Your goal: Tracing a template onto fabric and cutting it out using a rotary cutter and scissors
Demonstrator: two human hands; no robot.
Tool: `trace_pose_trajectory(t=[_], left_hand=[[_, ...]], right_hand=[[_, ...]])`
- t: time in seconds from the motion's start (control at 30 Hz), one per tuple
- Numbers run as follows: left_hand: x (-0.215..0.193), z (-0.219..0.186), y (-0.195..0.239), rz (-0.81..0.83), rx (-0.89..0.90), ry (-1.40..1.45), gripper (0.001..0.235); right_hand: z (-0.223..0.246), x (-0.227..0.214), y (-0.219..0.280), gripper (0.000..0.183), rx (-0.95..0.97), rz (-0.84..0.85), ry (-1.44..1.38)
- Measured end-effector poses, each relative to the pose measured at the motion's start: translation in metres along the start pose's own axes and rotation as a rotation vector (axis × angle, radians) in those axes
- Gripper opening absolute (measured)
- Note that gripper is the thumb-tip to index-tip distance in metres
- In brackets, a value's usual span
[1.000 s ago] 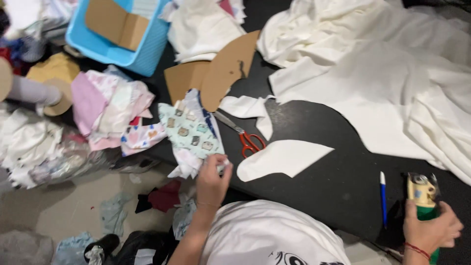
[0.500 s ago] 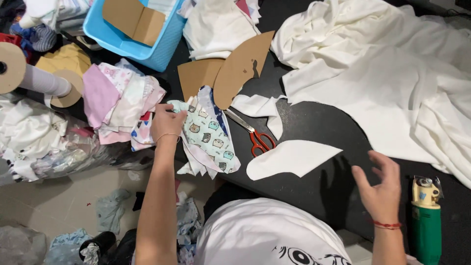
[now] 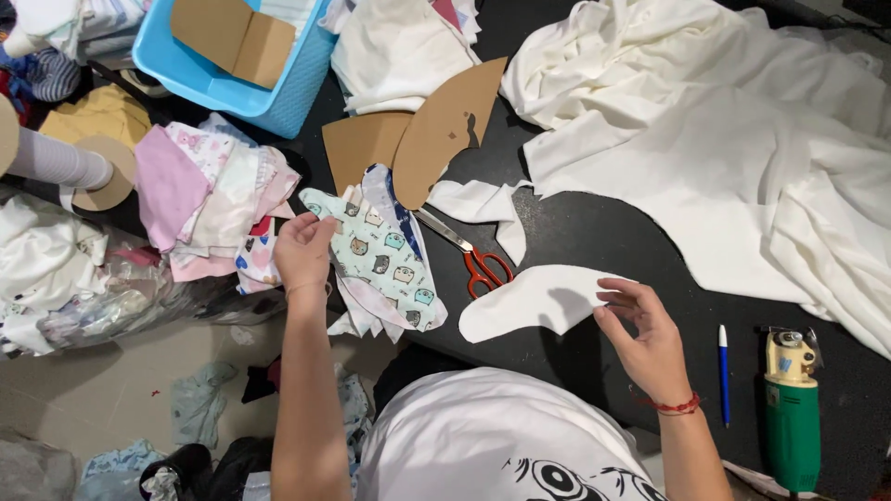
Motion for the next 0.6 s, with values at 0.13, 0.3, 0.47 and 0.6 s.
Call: trace_pose_trajectory(t=[0.13,0.3,0.47,0.6], left_hand=[[0.008,-0.069,0.063,0.168,0.061,0.169,0.016],[0.082,-0.05,0.142,0.351,0.11,0.041,0.018],[0.136,-0.069,0.229,1.179,0.489,-0.057,0.012],[0.138,-0.064,0.185,0.888,0.633,-0.199,0.028]], right_hand=[[-0.013,0.011,-0.002,0.028,0.129,0.017,-0.226],[-0.007,0.06,0.002,0.065,0.317,0.29,-0.775],[-0.074,0.066,-0.015,0.033,0.471,0.131,-0.239],[-0.033,0.05,-0.013,0.022,0.386,0.256,-0.103]])
Point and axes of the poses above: each hand's wrist, its own y-axis away from the middle knuckle, its own x-axis out of the palm, z = x × y, the point moved 8 cm from there along -y, towards the middle knuckle, and after that the axes turned 7 degrees about -z, right-handed, at the moved point
